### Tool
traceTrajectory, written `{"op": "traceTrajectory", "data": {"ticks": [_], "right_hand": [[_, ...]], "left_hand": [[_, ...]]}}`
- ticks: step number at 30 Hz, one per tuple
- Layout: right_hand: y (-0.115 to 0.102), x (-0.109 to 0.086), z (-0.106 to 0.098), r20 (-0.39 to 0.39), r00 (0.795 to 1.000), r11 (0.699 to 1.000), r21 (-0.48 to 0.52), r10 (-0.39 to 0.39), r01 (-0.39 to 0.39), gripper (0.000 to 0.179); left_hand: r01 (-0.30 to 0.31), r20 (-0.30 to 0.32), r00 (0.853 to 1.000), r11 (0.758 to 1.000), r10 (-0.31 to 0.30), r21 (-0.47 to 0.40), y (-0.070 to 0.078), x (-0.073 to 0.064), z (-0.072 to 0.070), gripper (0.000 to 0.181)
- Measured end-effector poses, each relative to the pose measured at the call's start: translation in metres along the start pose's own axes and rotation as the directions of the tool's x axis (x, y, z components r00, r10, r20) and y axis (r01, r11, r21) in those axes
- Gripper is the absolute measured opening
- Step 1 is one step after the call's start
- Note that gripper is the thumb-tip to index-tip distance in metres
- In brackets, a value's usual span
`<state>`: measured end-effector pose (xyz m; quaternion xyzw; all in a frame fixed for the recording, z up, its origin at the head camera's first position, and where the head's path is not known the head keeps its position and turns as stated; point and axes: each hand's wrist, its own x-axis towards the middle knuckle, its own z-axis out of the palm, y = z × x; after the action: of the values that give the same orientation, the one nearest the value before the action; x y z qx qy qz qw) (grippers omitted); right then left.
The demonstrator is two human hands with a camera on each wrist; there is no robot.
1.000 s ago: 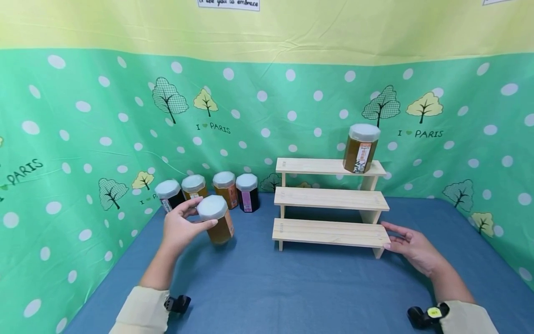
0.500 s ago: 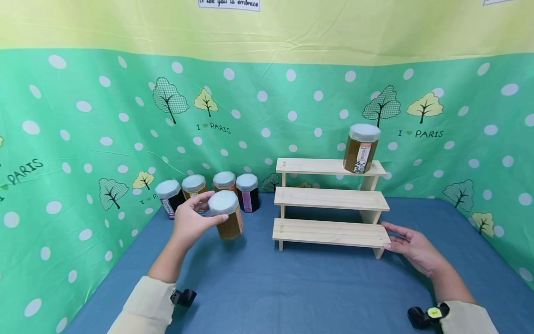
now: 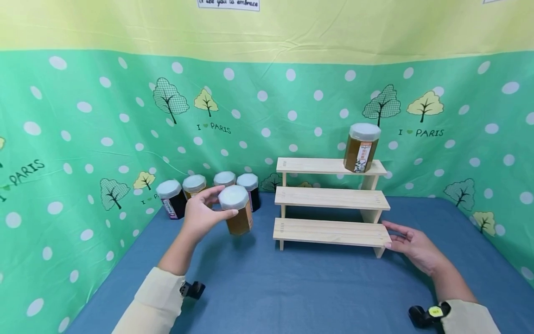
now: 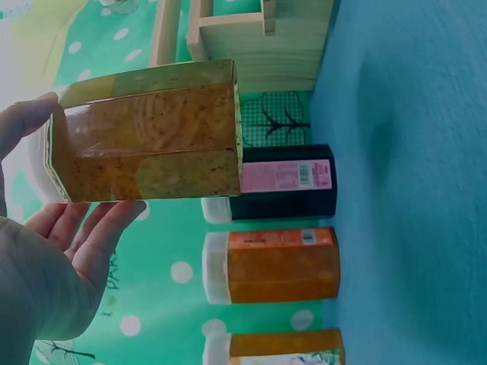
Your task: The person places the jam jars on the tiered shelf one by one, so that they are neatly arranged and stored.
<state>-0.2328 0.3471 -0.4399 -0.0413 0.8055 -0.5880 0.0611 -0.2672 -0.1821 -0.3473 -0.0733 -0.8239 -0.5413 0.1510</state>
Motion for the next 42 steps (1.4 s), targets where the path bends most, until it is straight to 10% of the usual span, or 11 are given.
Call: {"op": "traceTrajectory", "data": {"ticks": [42], "right_hand": [[0.002, 0.001, 0.003, -0.053, 0.998, 1.000, -0.006, 0.028, -0.028, 0.079]], "left_hand": [[-0.062, 0.098, 0.993, 0.998, 0.062, 0.001, 0.062, 0.031, 0.043, 0.068]]}}
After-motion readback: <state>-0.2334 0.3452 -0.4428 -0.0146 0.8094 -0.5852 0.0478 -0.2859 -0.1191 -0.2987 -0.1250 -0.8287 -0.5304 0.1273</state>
